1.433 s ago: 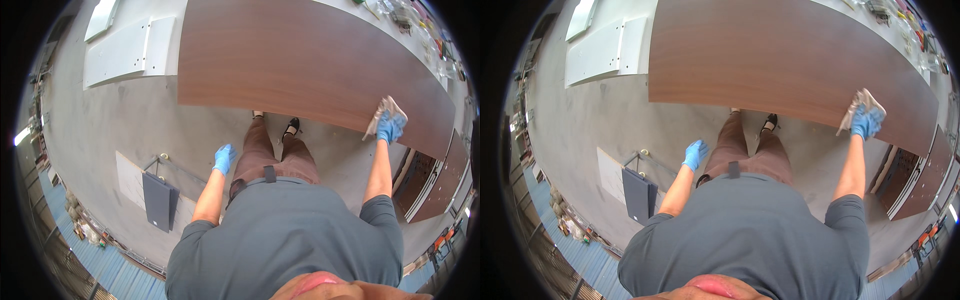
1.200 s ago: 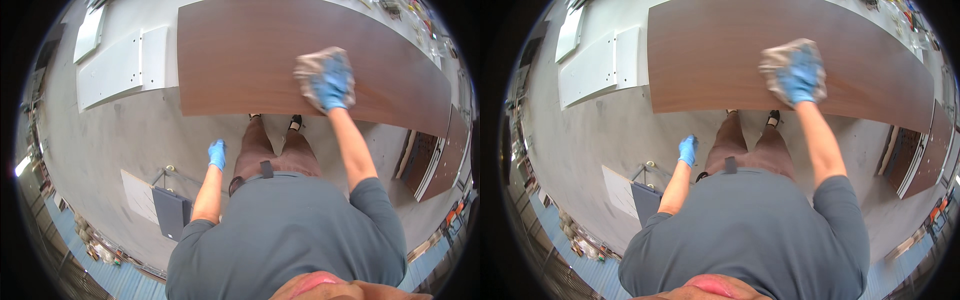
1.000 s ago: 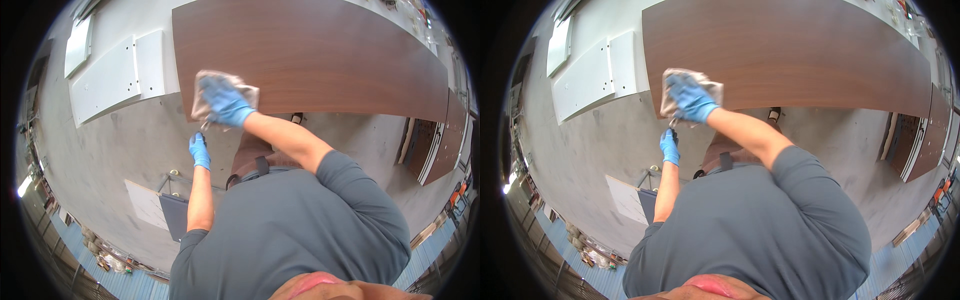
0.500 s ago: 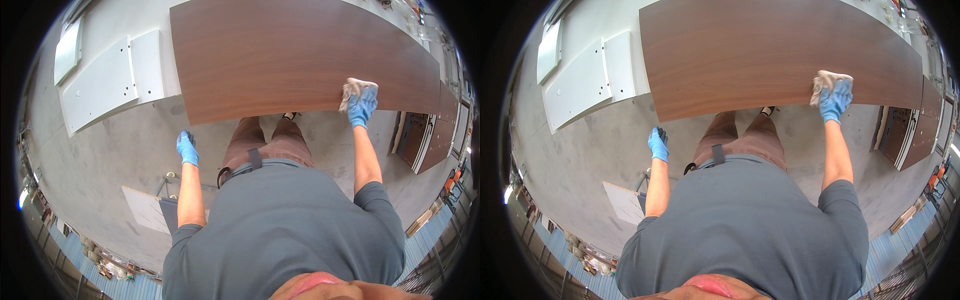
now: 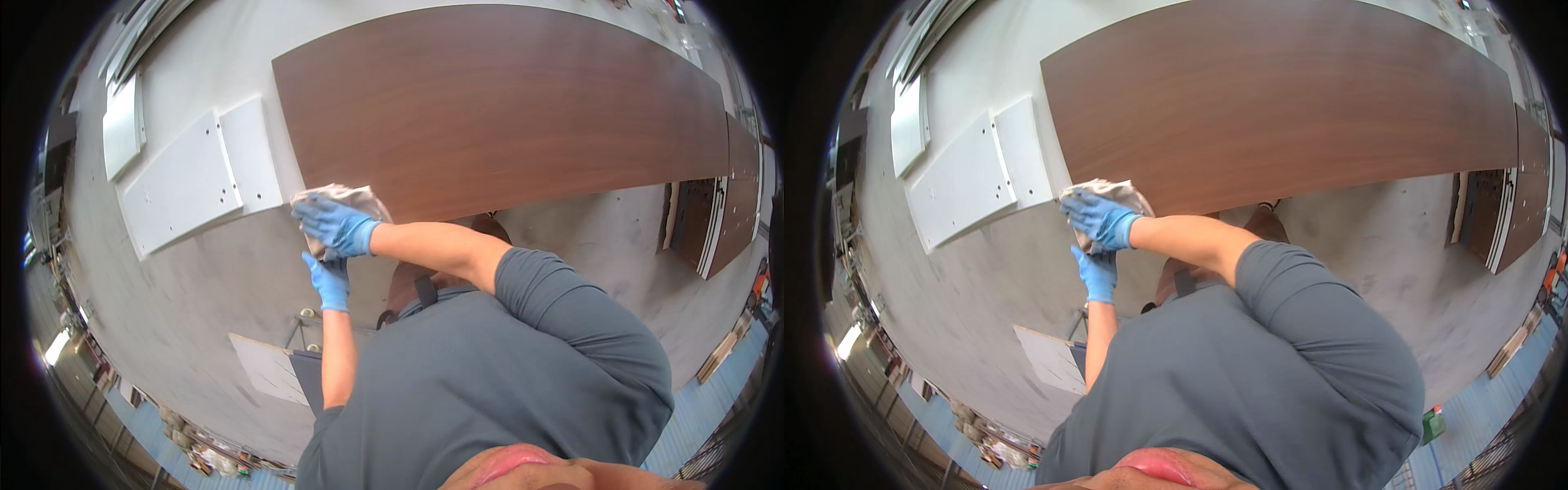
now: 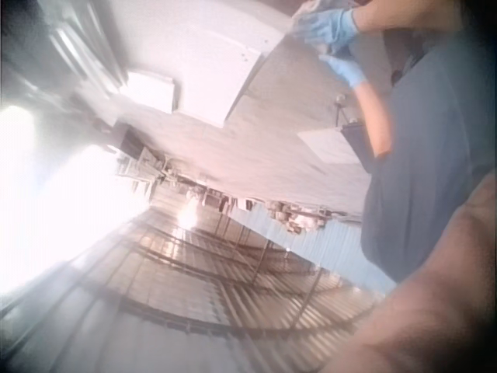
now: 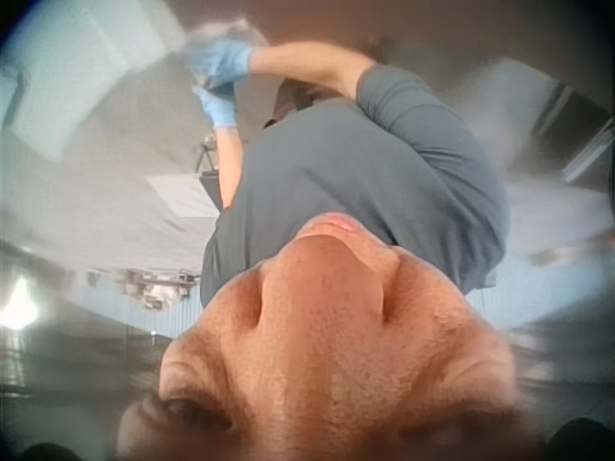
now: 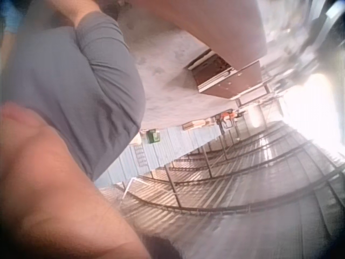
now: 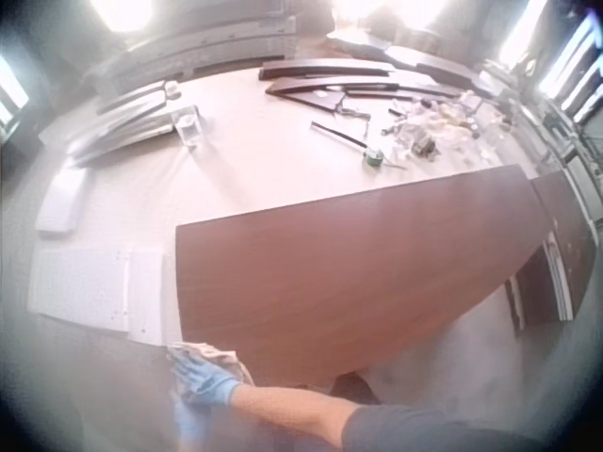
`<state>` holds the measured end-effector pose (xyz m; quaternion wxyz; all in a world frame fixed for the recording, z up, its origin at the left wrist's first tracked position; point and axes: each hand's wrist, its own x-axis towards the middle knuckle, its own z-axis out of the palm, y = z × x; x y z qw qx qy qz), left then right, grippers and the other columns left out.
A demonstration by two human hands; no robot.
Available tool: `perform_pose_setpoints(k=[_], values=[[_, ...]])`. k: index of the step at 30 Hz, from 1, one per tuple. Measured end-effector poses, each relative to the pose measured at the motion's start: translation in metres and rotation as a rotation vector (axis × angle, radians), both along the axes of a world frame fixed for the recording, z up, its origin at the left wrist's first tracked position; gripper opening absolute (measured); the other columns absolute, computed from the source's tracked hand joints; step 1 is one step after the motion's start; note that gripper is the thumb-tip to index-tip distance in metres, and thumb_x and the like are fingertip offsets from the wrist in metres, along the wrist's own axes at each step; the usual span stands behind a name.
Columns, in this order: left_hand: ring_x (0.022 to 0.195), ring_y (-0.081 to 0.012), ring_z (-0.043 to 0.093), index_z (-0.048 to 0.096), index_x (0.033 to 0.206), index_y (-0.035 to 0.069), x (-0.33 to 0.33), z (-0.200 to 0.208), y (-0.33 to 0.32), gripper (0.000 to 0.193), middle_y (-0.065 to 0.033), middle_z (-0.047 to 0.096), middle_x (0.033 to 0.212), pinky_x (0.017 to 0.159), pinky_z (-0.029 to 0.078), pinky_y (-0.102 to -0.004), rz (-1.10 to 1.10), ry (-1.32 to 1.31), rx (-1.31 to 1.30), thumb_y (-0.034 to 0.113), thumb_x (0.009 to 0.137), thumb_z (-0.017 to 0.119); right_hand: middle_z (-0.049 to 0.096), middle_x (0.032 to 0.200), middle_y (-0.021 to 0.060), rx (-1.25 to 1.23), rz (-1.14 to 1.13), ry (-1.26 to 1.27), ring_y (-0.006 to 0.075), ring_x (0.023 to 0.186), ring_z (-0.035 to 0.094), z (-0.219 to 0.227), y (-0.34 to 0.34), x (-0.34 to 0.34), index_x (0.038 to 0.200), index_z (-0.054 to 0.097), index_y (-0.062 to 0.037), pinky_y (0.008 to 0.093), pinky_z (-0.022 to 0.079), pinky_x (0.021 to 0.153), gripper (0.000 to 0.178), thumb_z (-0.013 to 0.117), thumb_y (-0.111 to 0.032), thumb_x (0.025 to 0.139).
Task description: The person wipes a large brown wood panel with a cloth, flips it to wipe the other side, and stacks it with other panels. They then pick up another panel and place it on a workbench.
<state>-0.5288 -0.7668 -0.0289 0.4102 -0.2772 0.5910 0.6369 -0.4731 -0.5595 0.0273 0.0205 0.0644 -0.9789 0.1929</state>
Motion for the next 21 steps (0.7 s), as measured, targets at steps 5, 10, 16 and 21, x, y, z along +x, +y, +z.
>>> perform_pose_setpoints(k=[5,10,16,21], values=[[0.154,-0.0352,0.039,0.03,0.167,0.006,0.004,-0.004,-0.024,0.101,-0.0175,0.036,0.17,0.13,0.025,-0.0484,-0.02,-0.05,-0.162,0.081,0.101,0.04,0.051,0.158,0.0094,-0.012,-0.07,0.091,0.0335,0.159,0.029,-0.022,0.029,0.014,0.143,0.063,-0.0055,0.0523,0.015,0.134,0.072,0.071,-0.049,0.087],[0.16,-0.0368,0.031,0.034,0.166,0.005,0.005,-0.025,-0.02,0.099,-0.0166,0.029,0.175,0.131,0.024,-0.0492,-0.06,-0.112,-0.097,0.081,0.101,0.038,0.041,0.165,0.0185,0.031,-0.783,0.178,0.0366,0.152,0.042,-0.027,0.165,0.144,0.152,0.054,-0.0089,0.0458,0.03,0.128,0.064,0.065,-0.037,0.096],[0.154,-0.0369,0.04,0.043,0.16,0.0,0.019,-0.037,-0.009,0.094,-0.0209,0.038,0.169,0.126,0.032,-0.0519,-0.022,-0.096,-0.267,0.076,0.105,0.038,0.036,0.168,0.0217,0.244,-1.685,-0.412,0.0386,0.157,0.032,0.004,0.331,0.415,0.163,0.04,-0.0088,0.0474,0.024,0.13,0.071,0.047,-0.054,0.108],[0.147,-0.0397,0.048,0.056,0.149,-0.003,0.03,-0.002,0.036,0.068,-0.0253,0.049,0.16,0.118,0.041,-0.0546,-0.165,0.64,-0.881,0.052,0.109,0.056,0.054,0.15,0.0218,0.188,-1.41,-0.146,0.0366,0.138,0.053,-0.03,0.334,0.311,0.144,0.055,-0.0044,0.043,0.043,0.116,0.047,0.054,-0.032,0.106]])
